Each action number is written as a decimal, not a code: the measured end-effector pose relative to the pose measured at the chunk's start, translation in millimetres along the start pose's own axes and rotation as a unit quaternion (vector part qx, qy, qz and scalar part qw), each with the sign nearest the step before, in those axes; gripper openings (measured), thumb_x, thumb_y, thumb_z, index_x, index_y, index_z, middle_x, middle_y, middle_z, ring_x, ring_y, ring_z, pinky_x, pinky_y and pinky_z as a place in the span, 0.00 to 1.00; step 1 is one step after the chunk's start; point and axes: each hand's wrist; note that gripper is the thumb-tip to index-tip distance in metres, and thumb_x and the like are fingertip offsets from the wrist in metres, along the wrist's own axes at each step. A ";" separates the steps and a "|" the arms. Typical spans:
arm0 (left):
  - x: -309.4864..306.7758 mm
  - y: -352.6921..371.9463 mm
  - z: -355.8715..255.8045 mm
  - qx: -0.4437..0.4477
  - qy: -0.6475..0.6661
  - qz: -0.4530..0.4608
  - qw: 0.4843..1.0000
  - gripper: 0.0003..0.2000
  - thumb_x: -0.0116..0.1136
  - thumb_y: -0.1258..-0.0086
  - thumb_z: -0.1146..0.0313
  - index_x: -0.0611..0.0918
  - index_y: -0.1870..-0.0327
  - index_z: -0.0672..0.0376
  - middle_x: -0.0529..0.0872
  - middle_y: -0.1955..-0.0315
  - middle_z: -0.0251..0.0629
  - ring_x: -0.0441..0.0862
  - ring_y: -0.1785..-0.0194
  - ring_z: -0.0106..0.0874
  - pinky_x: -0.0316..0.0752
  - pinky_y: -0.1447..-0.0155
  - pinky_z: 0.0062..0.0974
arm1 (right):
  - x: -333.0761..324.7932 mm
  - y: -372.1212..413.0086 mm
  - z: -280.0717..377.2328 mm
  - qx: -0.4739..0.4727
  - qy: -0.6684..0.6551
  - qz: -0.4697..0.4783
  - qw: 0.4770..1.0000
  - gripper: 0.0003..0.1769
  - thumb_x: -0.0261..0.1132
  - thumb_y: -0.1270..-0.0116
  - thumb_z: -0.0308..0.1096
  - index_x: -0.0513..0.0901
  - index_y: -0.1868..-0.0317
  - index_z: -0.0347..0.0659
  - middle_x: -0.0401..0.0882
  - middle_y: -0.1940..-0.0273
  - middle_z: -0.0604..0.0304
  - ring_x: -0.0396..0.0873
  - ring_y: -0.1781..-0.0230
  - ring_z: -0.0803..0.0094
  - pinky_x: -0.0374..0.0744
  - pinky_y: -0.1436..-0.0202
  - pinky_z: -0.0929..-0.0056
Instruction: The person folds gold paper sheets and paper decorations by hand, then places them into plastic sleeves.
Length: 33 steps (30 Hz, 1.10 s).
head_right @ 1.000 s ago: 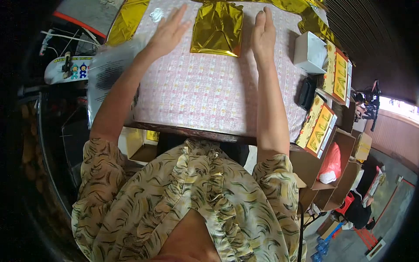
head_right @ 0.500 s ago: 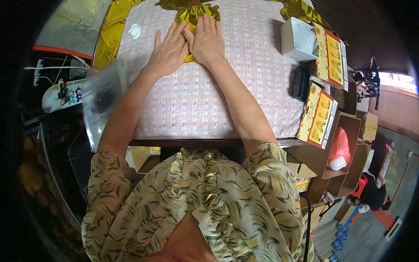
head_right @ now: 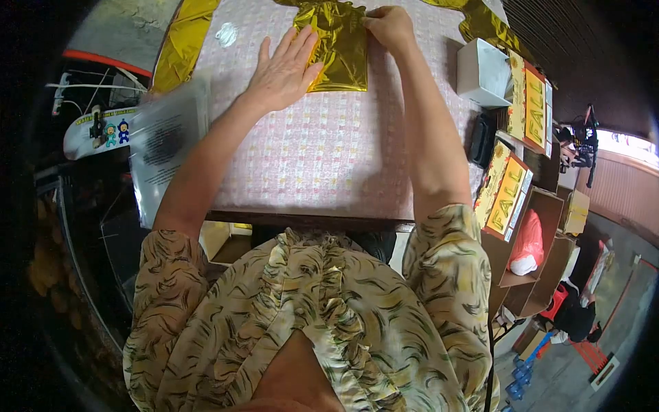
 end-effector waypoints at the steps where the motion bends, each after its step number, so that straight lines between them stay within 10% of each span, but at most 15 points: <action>1: -1.1 -0.8 -0.1 -0.002 0.002 0.006 1.000 0.35 0.36 0.16 0.44 0.57 0.16 0.57 0.53 0.15 0.38 0.45 0.13 0.39 0.36 0.16 0.63 | 5.4 -22.9 31.8 0.186 0.164 0.065 0.966 0.13 0.75 0.36 0.34 0.88 0.65 0.28 0.89 0.70 0.48 0.86 0.72 0.65 0.83 0.65 0.65; 2: -2.4 -1.7 -1.1 -0.003 0.005 0.012 1.000 0.35 0.35 0.15 0.44 0.56 0.16 0.57 0.52 0.15 0.38 0.44 0.13 0.39 0.35 0.16 0.62 | 8.1 -34.6 50.5 0.361 0.317 0.125 0.868 0.13 0.76 0.38 0.34 0.89 0.70 0.30 0.87 0.76 0.51 0.84 0.78 0.67 0.82 0.71 0.66; 9: -0.7 -1.5 -0.8 -0.020 -0.002 0.027 0.999 0.35 0.32 0.15 0.44 0.53 0.15 0.55 0.51 0.15 0.36 0.42 0.12 0.37 0.34 0.15 0.59 | 8.7 -50.3 32.3 0.389 0.210 0.119 0.889 0.11 0.81 0.43 0.34 0.88 0.73 0.36 0.84 0.77 0.57 0.77 0.82 0.71 0.74 0.78 0.66; 14: -24.5 -8.8 2.3 -0.023 0.176 -0.077 0.981 0.47 0.61 0.24 0.45 0.49 0.15 0.58 0.50 0.16 0.52 0.48 0.14 0.46 0.44 0.15 0.52 | 1.8 -49.8 85.6 0.403 0.132 0.089 0.901 0.09 0.81 0.41 0.33 0.88 0.70 0.41 0.84 0.74 0.63 0.75 0.77 0.75 0.72 0.73 0.70; 20: -32.8 -16.4 28.6 -0.105 0.467 -0.262 0.838 0.59 0.82 0.40 0.61 0.47 0.16 0.65 0.54 0.19 0.59 0.55 0.16 0.50 0.59 0.19 0.49 | 11.6 -39.8 216.2 0.027 0.038 0.012 0.999 0.08 0.76 0.40 0.32 0.90 0.67 0.34 0.88 0.72 0.57 0.84 0.74 0.69 0.80 0.68 0.67; 22: -44.7 -5.9 33.4 -0.093 0.464 -0.268 0.839 0.58 0.82 0.41 0.64 0.48 0.16 0.63 0.56 0.19 0.57 0.58 0.17 0.49 0.60 0.19 0.47 | -9.2 -2.1 223.6 0.036 0.206 0.102 0.973 0.19 0.66 0.22 0.39 0.85 0.41 0.34 0.86 0.38 0.51 0.82 0.40 0.66 0.77 0.34 0.66; 23: -49.8 2.8 32.9 -0.083 0.444 -0.269 0.850 0.51 0.76 0.36 0.64 0.53 0.17 0.62 0.61 0.21 0.58 0.62 0.19 0.50 0.60 0.19 0.45 | -5.3 16.4 221.2 -0.110 0.175 0.075 0.975 0.07 0.74 0.32 0.25 0.90 0.54 0.37 0.91 0.49 0.60 0.84 0.53 0.76 0.80 0.46 0.74; 26: -58.8 30.4 33.1 -0.063 0.379 -0.238 0.892 0.39 0.67 0.31 0.68 0.61 0.20 0.61 0.68 0.25 0.58 0.68 0.23 0.51 0.64 0.21 0.42 | -2.0 79.4 207.6 -0.189 0.258 0.145 0.936 0.10 0.74 0.39 0.23 0.88 0.57 0.38 0.91 0.50 0.57 0.86 0.52 0.66 0.82 0.48 0.70; 33: -62.7 57.0 8.8 0.059 0.275 -0.166 0.945 0.24 0.56 0.30 0.82 0.77 0.32 0.61 0.77 0.32 0.50 0.74 0.29 0.51 0.73 0.28 0.40 | -3.2 164.2 171.2 -0.231 0.366 0.215 0.875 0.19 0.74 0.42 0.24 0.88 0.48 0.42 0.87 0.49 0.58 0.85 0.50 0.59 0.84 0.49 0.65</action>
Point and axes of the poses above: each hand's wrist, its own y-axis away from the middle knuckle, its own x-axis out of the palm, z = x × y
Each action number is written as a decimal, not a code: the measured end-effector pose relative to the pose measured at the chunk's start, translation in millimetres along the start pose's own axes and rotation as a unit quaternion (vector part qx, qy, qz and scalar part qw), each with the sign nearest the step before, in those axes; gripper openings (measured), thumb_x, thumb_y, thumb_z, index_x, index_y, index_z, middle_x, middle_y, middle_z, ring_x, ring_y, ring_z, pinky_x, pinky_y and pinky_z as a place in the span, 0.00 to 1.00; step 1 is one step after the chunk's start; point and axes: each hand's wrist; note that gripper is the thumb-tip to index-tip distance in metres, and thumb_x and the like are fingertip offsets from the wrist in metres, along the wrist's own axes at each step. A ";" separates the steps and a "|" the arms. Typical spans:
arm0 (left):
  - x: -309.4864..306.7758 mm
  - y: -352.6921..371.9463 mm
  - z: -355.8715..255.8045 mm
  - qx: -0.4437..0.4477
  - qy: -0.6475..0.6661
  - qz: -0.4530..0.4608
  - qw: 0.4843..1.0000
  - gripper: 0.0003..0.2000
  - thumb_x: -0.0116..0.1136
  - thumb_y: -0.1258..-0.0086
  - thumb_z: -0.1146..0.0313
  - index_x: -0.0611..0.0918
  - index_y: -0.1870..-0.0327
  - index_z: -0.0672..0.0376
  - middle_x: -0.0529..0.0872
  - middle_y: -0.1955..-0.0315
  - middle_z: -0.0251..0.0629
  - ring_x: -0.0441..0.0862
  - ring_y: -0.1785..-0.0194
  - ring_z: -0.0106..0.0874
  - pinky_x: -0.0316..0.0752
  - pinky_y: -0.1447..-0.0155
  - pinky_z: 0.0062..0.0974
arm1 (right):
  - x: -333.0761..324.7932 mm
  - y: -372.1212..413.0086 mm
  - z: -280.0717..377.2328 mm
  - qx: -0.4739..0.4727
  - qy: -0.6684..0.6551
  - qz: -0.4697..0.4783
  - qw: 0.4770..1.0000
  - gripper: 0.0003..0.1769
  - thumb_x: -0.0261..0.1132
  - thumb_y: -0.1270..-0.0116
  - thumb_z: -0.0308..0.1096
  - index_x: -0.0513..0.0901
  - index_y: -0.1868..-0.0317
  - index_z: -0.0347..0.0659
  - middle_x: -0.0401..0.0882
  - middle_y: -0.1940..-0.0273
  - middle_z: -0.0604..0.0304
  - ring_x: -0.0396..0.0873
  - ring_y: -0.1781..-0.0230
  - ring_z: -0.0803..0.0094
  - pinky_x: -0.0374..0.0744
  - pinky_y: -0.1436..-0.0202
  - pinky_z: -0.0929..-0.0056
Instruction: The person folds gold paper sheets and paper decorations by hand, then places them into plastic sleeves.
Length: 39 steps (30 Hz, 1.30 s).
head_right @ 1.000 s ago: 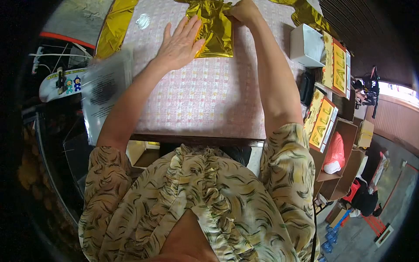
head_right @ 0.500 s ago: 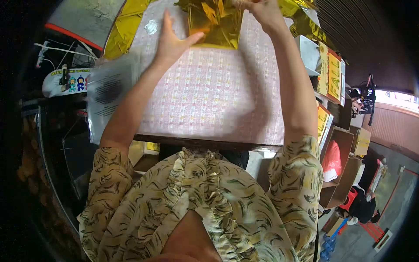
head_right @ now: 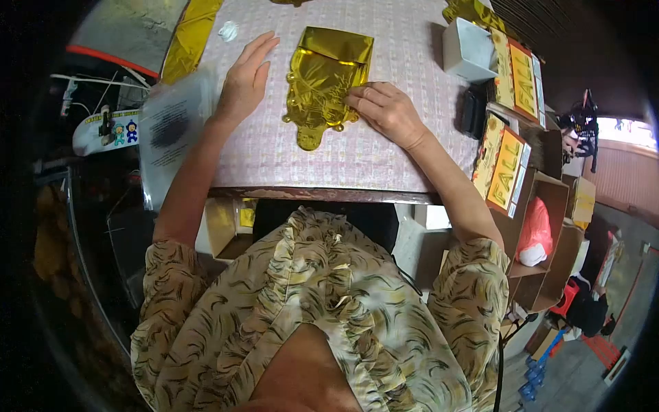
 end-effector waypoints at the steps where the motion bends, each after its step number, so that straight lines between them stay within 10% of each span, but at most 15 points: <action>1: 5.5 -3.3 0.5 0.014 -0.005 0.021 1.000 0.23 0.54 0.27 0.81 0.77 0.31 0.59 0.76 0.29 0.47 0.74 0.28 0.48 0.72 0.27 0.38 | -1.2 0.7 1.7 0.005 0.000 -0.002 1.000 0.19 0.74 0.42 0.24 0.88 0.48 0.42 0.87 0.49 0.58 0.85 0.50 0.59 0.84 0.49 0.65; 15: 43.4 -87.6 28.5 0.157 -0.032 0.168 0.973 0.18 0.57 0.20 0.68 0.81 0.32 0.54 0.84 0.34 0.40 0.79 0.30 0.42 0.75 0.28 0.39 | 5.3 12.1 4.7 0.105 -0.017 0.014 0.994 0.18 0.75 0.44 0.24 0.88 0.51 0.39 0.87 0.44 0.55 0.87 0.46 0.56 0.88 0.46 0.65; 24: 51.4 -101.7 31.2 0.111 0.090 0.207 0.968 0.11 0.64 0.25 0.64 0.90 0.49 0.59 0.92 0.50 0.42 0.87 0.45 0.38 0.79 0.39 0.37 | -3.8 9.7 1.8 0.105 0.026 0.011 0.994 0.17 0.78 0.46 0.28 0.87 0.55 0.38 0.88 0.45 0.57 0.84 0.40 0.53 0.81 0.32 0.55; 26: 43.3 -108.6 25.1 -0.090 0.199 0.258 0.941 0.11 0.64 0.25 0.66 0.90 0.49 0.61 0.92 0.51 0.42 0.88 0.47 0.35 0.80 0.40 0.32 | -2.9 9.9 2.6 0.112 0.012 0.012 0.994 0.17 0.78 0.46 0.28 0.87 0.55 0.38 0.88 0.45 0.56 0.84 0.40 0.53 0.82 0.33 0.56; 39: 40.8 -86.8 54.1 0.026 0.120 0.136 0.983 0.09 0.62 0.26 0.69 0.89 0.52 0.63 0.91 0.56 0.44 0.89 0.49 0.40 0.81 0.42 0.33 | 1.3 9.4 7.1 0.152 -0.020 0.007 0.988 0.14 0.78 0.43 0.24 0.89 0.55 0.37 0.88 0.49 0.51 0.86 0.43 0.50 0.86 0.40 0.60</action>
Point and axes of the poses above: each hand's wrist, its own y-axis away from the middle knuckle, its own x-axis out of the palm, z = x × y
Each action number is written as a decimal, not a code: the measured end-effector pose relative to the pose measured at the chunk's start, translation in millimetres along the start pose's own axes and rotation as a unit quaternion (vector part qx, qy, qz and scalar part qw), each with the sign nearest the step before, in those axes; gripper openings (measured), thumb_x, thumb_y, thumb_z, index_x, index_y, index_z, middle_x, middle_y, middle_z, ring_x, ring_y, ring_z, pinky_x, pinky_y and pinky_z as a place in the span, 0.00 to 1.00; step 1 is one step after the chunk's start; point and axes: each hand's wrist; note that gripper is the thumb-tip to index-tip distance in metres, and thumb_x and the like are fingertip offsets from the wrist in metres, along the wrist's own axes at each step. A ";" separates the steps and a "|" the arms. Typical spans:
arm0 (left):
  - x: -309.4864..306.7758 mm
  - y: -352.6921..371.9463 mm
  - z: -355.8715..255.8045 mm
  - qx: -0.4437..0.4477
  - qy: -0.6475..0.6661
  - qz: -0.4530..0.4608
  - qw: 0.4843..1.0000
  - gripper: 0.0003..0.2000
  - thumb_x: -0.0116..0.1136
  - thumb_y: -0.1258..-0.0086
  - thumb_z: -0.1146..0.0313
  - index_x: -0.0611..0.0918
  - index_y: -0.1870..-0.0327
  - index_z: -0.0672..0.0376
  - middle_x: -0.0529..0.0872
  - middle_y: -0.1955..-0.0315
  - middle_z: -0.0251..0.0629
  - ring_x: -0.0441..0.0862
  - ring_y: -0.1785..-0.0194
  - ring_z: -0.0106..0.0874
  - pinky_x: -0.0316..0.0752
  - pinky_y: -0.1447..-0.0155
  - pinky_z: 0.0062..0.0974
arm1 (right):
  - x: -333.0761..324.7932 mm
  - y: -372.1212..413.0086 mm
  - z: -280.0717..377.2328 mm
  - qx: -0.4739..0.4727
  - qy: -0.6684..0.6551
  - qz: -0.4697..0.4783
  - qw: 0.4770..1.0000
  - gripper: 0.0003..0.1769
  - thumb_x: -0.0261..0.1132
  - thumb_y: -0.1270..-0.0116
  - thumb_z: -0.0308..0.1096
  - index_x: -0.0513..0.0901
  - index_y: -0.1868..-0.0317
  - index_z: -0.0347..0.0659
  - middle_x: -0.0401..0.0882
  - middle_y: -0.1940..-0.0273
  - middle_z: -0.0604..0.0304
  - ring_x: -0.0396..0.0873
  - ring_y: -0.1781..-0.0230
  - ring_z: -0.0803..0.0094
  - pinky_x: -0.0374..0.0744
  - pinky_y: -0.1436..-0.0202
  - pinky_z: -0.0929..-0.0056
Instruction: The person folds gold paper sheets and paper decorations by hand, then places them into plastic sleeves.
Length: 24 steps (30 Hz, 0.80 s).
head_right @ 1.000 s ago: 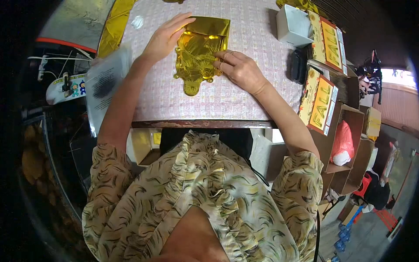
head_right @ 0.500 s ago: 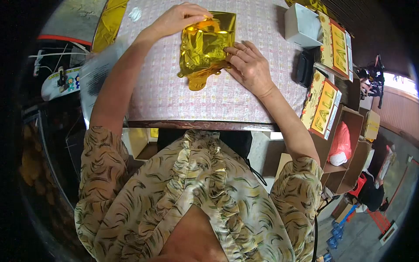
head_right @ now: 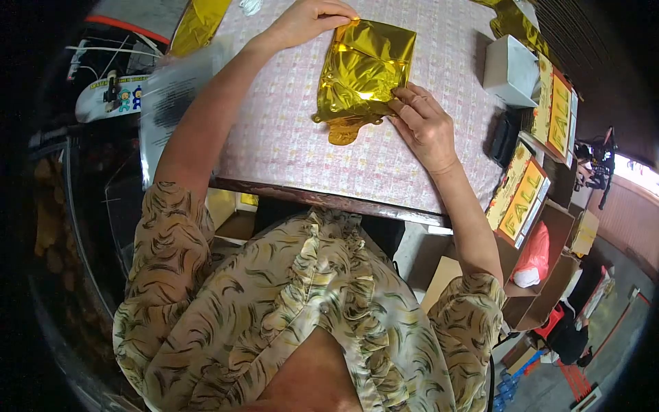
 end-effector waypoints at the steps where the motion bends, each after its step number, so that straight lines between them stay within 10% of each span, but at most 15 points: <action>1: 1.4 -3.2 -1.7 0.008 -0.009 -0.011 1.000 0.09 0.62 0.26 0.69 0.89 0.53 0.63 0.91 0.56 0.44 0.88 0.49 0.41 0.81 0.43 0.34 | 0.5 -1.2 0.1 -0.003 -0.005 -0.001 1.000 0.14 0.78 0.43 0.24 0.89 0.55 0.37 0.88 0.49 0.52 0.86 0.44 0.50 0.86 0.40 0.61; 6: 25.8 -38.7 -23.6 0.109 -0.057 -0.003 0.992 0.08 0.60 0.26 0.70 0.88 0.54 0.63 0.91 0.57 0.46 0.88 0.49 0.44 0.81 0.44 0.39 | -1.9 -0.9 0.7 -0.004 0.015 -0.007 1.000 0.14 0.78 0.43 0.25 0.89 0.55 0.37 0.89 0.49 0.53 0.87 0.45 0.51 0.86 0.41 0.61; 9: 54.6 -43.7 -23.6 0.142 -0.085 0.128 0.978 0.20 0.56 0.19 0.64 0.80 0.30 0.55 0.82 0.32 0.40 0.77 0.29 0.41 0.73 0.26 0.40 | 0.5 0.4 -1.7 -0.018 0.018 -0.018 1.000 0.14 0.78 0.45 0.26 0.90 0.56 0.39 0.89 0.49 0.54 0.87 0.45 0.52 0.87 0.43 0.62; 16: 85.7 -24.4 -12.8 0.161 -0.170 0.103 0.967 0.23 0.49 0.15 0.59 0.73 0.25 0.57 0.73 0.24 0.38 0.67 0.21 0.38 0.59 0.16 0.41 | 2.7 3.4 -3.5 -0.026 0.041 -0.037 0.998 0.13 0.79 0.45 0.28 0.90 0.57 0.40 0.89 0.49 0.56 0.87 0.46 0.54 0.88 0.45 0.64; 24: 91.7 -21.1 -6.9 0.154 -0.218 0.116 0.957 0.24 0.44 0.14 0.56 0.72 0.23 0.55 0.70 0.22 0.37 0.63 0.19 0.38 0.56 0.15 0.43 | -3.1 2.8 -4.1 -0.044 0.079 -0.008 0.996 0.18 0.80 0.46 0.34 0.90 0.54 0.42 0.88 0.45 0.58 0.83 0.38 0.55 0.74 0.25 0.49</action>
Point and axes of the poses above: each hand's wrist, its own y-axis away from the middle knuckle, its own x-axis out of the palm, z = x × y
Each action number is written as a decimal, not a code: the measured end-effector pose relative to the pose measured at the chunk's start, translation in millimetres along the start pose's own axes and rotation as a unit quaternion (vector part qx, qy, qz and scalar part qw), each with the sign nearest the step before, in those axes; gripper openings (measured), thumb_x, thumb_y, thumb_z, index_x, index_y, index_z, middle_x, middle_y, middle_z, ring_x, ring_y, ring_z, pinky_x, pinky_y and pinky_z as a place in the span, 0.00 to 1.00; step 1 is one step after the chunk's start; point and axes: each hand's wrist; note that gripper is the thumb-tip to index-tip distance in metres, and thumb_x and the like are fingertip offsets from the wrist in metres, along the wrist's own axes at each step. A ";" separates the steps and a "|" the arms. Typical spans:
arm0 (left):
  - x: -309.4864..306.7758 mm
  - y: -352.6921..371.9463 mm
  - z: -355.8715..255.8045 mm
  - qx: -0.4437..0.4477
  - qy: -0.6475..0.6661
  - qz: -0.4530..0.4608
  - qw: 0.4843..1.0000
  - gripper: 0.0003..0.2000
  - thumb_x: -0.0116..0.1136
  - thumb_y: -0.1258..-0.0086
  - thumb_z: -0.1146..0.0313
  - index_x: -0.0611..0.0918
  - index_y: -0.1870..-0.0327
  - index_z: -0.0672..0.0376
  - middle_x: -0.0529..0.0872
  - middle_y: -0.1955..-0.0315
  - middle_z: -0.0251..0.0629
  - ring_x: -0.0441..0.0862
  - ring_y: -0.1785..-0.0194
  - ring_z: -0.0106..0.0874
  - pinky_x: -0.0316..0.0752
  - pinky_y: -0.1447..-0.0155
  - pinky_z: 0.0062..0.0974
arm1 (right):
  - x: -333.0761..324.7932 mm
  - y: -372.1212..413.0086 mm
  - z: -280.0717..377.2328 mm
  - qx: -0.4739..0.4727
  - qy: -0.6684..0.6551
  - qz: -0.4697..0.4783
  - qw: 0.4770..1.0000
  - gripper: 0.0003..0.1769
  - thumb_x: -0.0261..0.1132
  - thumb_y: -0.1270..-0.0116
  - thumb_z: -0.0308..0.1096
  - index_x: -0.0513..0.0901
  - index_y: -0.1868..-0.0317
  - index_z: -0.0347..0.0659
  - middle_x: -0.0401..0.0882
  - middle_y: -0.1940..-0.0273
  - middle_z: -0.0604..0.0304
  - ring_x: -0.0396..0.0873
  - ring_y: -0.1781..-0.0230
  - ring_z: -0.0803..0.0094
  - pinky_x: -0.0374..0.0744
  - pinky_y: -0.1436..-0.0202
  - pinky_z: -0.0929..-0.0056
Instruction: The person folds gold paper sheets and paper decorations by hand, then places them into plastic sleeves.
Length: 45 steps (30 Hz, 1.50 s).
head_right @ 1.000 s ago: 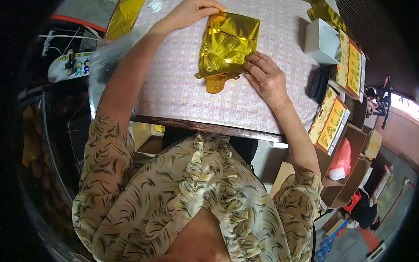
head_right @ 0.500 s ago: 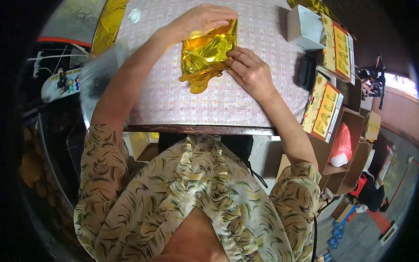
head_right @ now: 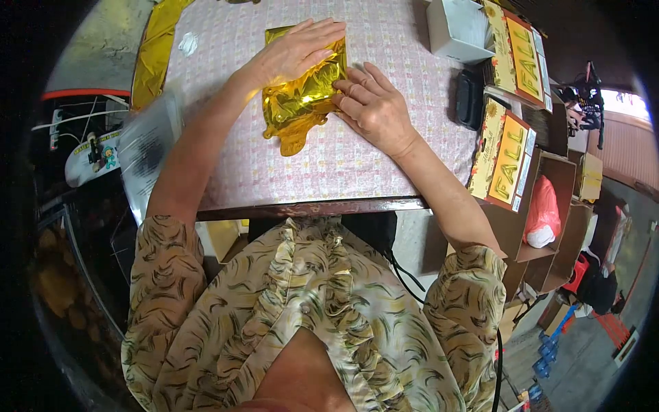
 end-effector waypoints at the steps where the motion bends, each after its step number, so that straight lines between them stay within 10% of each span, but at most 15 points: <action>1: 0.4 0.6 -0.8 0.001 -0.001 -0.007 1.000 0.24 0.45 0.14 0.55 0.73 0.24 0.55 0.71 0.23 0.39 0.64 0.19 0.39 0.56 0.16 0.43 | -2.1 0.6 0.3 0.000 0.001 0.000 1.000 0.18 0.80 0.46 0.34 0.90 0.54 0.42 0.88 0.45 0.58 0.83 0.38 0.55 0.74 0.25 0.49; 6: -3.9 -1.2 2.7 0.014 0.008 -0.019 1.000 0.24 0.47 0.15 0.56 0.73 0.24 0.56 0.72 0.24 0.39 0.65 0.20 0.39 0.58 0.17 0.42 | -34.0 -19.1 0.0 0.085 -0.123 0.123 0.981 0.24 0.81 0.44 0.41 0.91 0.47 0.44 0.87 0.42 0.57 0.82 0.37 0.58 0.67 0.21 0.48; 10: -17.7 -2.4 -10.0 -0.077 0.106 0.041 0.991 0.30 0.52 0.18 0.57 0.62 0.18 0.51 0.69 0.22 0.34 0.64 0.19 0.44 0.57 0.15 0.45 | -27.1 -38.1 -32.2 0.233 -0.247 0.067 0.938 0.18 0.70 0.31 0.27 0.87 0.41 0.41 0.87 0.44 0.55 0.79 0.36 0.60 0.74 0.29 0.58; 16: -12.6 -0.5 -10.2 -0.065 0.117 -0.015 0.991 0.28 0.58 0.22 0.62 0.67 0.22 0.52 0.78 0.29 0.42 0.76 0.30 0.47 0.68 0.21 0.45 | 5.0 -49.1 -56.4 0.082 -0.098 0.061 0.990 0.19 0.64 0.36 0.18 0.87 0.45 0.39 0.87 0.46 0.57 0.78 0.45 0.53 0.77 0.38 0.60; 30: -17.1 -1.9 -7.2 -0.063 0.137 0.001 0.989 0.34 0.57 0.23 0.59 0.63 0.21 0.64 0.72 0.27 0.56 0.67 0.23 0.51 0.60 0.19 0.44 | -4.5 -23.0 -39.6 -0.068 0.041 0.056 0.995 0.18 0.73 0.36 0.30 0.90 0.45 0.48 0.87 0.43 0.66 0.81 0.39 0.62 0.75 0.35 0.60; 45: -17.5 -2.9 -8.7 -0.027 0.102 -0.006 0.994 0.31 0.59 0.26 0.57 0.71 0.26 0.63 0.74 0.28 0.54 0.69 0.24 0.50 0.62 0.20 0.44 | -3.5 -10.8 -44.4 0.003 -0.015 0.037 0.999 0.20 0.71 0.39 0.22 0.91 0.47 0.50 0.87 0.45 0.68 0.81 0.43 0.64 0.72 0.36 0.61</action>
Point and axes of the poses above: each hand's wrist, its own y-axis away from the middle knuckle, its own x-axis out of the palm, z = x × y
